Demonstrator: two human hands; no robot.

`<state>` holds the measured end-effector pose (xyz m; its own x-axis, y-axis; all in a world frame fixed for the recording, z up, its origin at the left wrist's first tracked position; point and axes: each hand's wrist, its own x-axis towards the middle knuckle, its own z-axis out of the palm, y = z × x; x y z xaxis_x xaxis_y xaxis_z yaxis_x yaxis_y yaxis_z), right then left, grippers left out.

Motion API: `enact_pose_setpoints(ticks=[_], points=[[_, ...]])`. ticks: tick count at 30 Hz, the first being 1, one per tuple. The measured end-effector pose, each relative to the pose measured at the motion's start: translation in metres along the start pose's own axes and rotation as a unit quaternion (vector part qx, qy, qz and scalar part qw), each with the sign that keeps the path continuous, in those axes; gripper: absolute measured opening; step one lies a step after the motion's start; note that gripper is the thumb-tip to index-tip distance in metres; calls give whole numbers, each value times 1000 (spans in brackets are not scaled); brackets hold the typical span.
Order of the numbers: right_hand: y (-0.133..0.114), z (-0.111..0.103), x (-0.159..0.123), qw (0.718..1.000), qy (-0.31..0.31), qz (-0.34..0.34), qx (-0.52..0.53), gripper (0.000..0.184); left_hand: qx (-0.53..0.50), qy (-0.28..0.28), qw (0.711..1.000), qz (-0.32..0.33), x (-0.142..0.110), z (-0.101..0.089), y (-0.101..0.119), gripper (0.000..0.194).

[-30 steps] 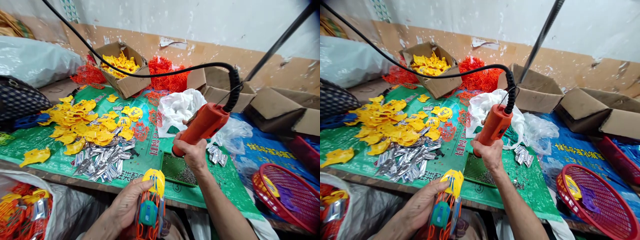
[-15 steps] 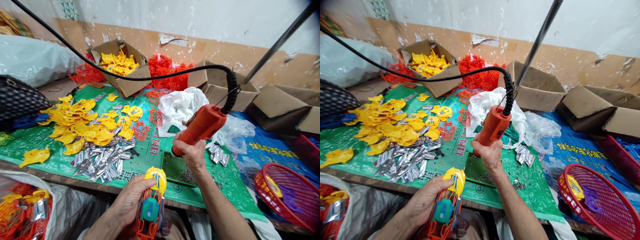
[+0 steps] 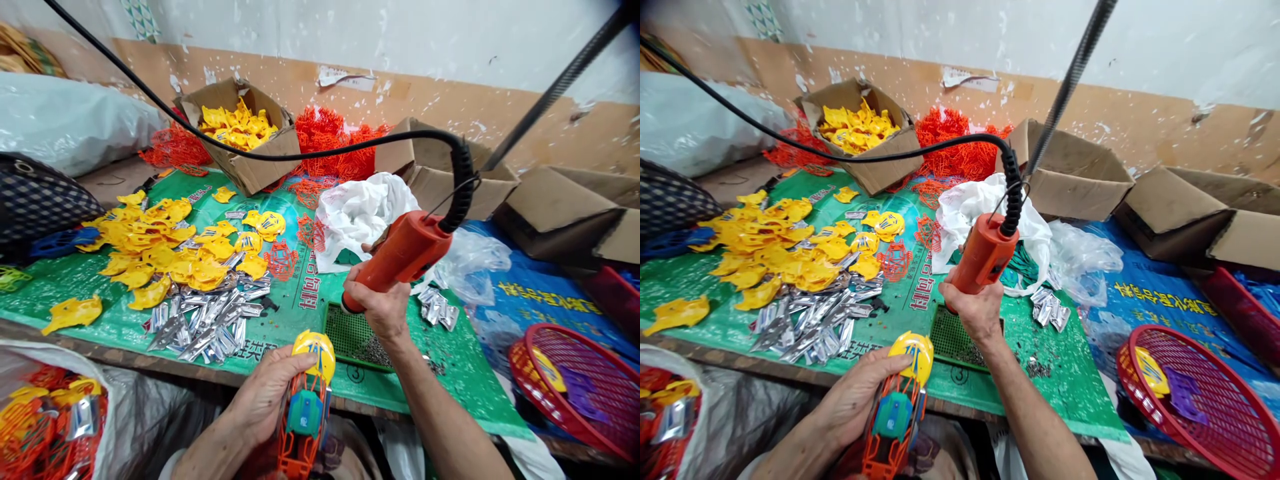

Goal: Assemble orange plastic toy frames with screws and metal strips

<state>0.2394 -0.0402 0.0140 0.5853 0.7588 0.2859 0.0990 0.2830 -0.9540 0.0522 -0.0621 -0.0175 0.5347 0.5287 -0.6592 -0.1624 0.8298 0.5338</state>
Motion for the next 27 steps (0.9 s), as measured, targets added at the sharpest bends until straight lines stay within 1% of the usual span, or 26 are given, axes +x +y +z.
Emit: enact_pose_setpoints(ticks=[5,8,12,14,17,19,22,27], points=[[3,-2,-1,1000,5,-2,11,11,6,-7,1000,1,-1,2,0,30],[3,-5,-1,1000,4,1,20,11,3,-2,1000,10,0,2,-2,30],[-10,-9,-2,998,1,-4,63,13,14,1,1000,13,0,3,-4,29],[-22,-9,-4,994,-9,-2,112,22,18,5,1000,11,0,4,-4,27],[-41,-8,-11,984,-44,6,175,54,11,16,1000,15,0,7,-4,26],[-50,-7,-18,978,-72,12,196,63,3,20,1000,13,0,8,-3,27],[-56,-5,-28,973,-98,23,207,64,-10,28,1000,10,1,10,-3,28],[-55,-2,-38,975,-101,25,199,60,-30,24,999,18,3,10,-5,27]])
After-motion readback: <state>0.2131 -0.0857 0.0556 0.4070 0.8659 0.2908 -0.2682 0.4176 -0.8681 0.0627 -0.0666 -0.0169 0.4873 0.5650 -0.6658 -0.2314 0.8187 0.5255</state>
